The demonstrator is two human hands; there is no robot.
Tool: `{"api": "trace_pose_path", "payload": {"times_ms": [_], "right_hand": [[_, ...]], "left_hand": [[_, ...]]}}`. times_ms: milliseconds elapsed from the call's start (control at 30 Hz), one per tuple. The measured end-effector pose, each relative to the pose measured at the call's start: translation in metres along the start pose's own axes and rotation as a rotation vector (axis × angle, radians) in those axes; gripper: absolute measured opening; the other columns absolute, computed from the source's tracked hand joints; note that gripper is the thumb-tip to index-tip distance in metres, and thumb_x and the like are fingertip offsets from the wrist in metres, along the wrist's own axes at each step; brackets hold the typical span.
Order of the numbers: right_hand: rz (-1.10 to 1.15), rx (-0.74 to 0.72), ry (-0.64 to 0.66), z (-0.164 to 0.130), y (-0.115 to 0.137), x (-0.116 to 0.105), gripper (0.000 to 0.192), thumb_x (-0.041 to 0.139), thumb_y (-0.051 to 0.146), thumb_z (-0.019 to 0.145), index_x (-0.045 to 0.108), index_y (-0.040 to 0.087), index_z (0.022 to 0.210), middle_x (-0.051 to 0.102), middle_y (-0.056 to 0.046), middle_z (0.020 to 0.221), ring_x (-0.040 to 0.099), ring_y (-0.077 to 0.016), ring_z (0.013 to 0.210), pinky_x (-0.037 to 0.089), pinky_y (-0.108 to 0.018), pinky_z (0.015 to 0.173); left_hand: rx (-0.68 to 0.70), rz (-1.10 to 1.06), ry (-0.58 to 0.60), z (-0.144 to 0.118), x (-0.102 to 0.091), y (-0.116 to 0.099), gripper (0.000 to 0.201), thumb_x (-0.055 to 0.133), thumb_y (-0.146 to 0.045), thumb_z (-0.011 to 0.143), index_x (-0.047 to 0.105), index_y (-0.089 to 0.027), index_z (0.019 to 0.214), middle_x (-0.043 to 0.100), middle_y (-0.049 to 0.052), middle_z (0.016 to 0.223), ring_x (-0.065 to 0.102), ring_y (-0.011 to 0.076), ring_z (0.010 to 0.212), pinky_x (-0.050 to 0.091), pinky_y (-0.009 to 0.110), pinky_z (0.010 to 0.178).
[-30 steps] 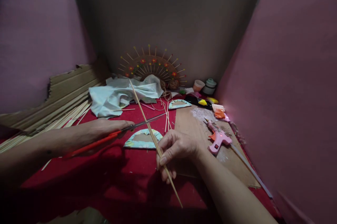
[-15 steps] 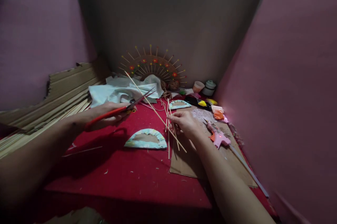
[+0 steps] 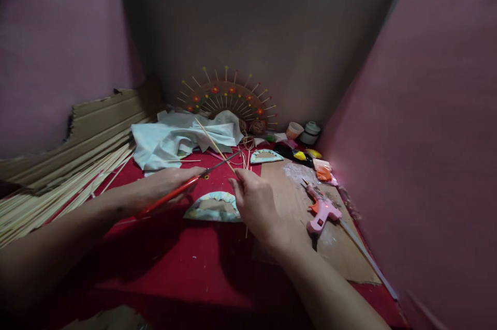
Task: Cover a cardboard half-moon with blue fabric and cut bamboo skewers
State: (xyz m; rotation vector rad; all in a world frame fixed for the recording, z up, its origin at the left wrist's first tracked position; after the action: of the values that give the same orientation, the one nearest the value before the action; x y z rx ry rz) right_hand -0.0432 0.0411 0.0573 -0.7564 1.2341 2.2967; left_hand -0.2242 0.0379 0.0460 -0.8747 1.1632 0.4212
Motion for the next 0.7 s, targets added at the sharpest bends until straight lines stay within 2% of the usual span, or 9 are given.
{"api": "trace_pose_path", "payload": {"times_ms": [67,167,300,400,533,600,700], "right_hand": [[-0.049,-0.049,-0.057,-0.005,0.0,0.001,0.021,0.049,0.024,0.087,0.062,0.018,0.071,0.057,-0.002,0.062,0.044,-0.0126,0.056,0.034,-0.026,0.057],[0.061,-0.043,-0.018,-0.006,-0.004,0.002,0.025,0.049,0.024,0.087,0.057,0.018,0.064,0.045,0.002,0.055,0.034,-0.0103,0.053,0.029,-0.025,0.053],[0.354,0.094,0.118,-0.001,-0.009,0.001,0.023,0.055,0.032,0.084,0.061,0.017,0.068,0.04,0.005,0.054,0.032,-0.0086,0.051,0.028,-0.023,0.048],[0.537,0.226,0.242,0.0,-0.011,0.005,0.027,0.061,0.04,0.081,0.063,0.016,0.07,0.038,0.007,0.047,0.031,-0.0066,0.043,0.023,-0.022,0.04],[0.718,0.333,0.378,-0.004,-0.014,0.011,0.03,0.066,0.044,0.077,0.064,0.014,0.073,0.036,0.009,0.042,0.029,-0.0043,0.035,0.017,-0.02,0.034],[0.794,0.369,0.433,-0.006,-0.017,0.014,0.03,0.068,0.043,0.076,0.065,0.014,0.076,0.035,0.01,0.04,0.027,-0.0037,0.032,0.016,-0.018,0.031],[0.88,0.396,0.486,-0.008,-0.02,0.017,0.03,0.069,0.043,0.075,0.066,0.013,0.08,0.037,0.01,0.039,0.026,-0.0035,0.03,0.016,-0.018,0.029]], "left_hand": [[0.003,0.005,-0.003,-0.002,0.002,-0.005,0.026,0.052,-0.025,0.083,0.051,-0.021,0.109,0.066,0.006,0.093,0.06,0.0194,0.076,0.044,0.029,0.067],[-0.007,0.008,-0.002,-0.003,0.007,-0.001,0.037,0.052,-0.025,0.082,0.047,-0.021,0.118,0.066,0.006,0.09,0.062,0.0204,0.075,0.045,0.029,0.066],[0.026,-0.07,-0.047,-0.004,0.011,0.002,0.045,0.047,-0.026,0.087,0.039,-0.022,0.13,0.068,0.007,0.096,0.063,0.0186,0.075,0.047,0.028,0.068],[0.049,-0.062,-0.11,-0.005,0.01,0.001,0.044,0.047,-0.027,0.089,0.042,-0.021,0.132,0.066,0.01,0.112,0.065,0.0206,0.089,0.048,0.03,0.078],[0.11,-0.004,-0.145,-0.004,0.01,-0.004,0.047,0.049,-0.027,0.089,0.043,-0.021,0.135,0.061,0.013,0.126,0.062,0.0242,0.105,0.048,0.033,0.087],[0.125,0.043,-0.149,-0.005,0.01,-0.004,0.045,0.049,-0.025,0.089,0.045,-0.019,0.133,0.064,0.013,0.121,0.064,0.0239,0.102,0.048,0.031,0.084],[0.143,0.086,-0.132,-0.007,0.012,-0.004,0.043,0.049,-0.018,0.085,0.046,-0.018,0.128,0.069,0.008,0.101,0.066,0.0189,0.08,0.047,0.026,0.07]]}}
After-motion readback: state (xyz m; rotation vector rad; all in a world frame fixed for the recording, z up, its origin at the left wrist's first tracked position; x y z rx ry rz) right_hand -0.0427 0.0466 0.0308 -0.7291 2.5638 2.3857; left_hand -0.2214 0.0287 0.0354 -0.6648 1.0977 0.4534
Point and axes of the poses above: each hand's wrist, its own z-axis towards the middle knuckle, its own x-axis out of the palm, y = z × x, the point moved 6 cm from there along z, towards the middle knuckle
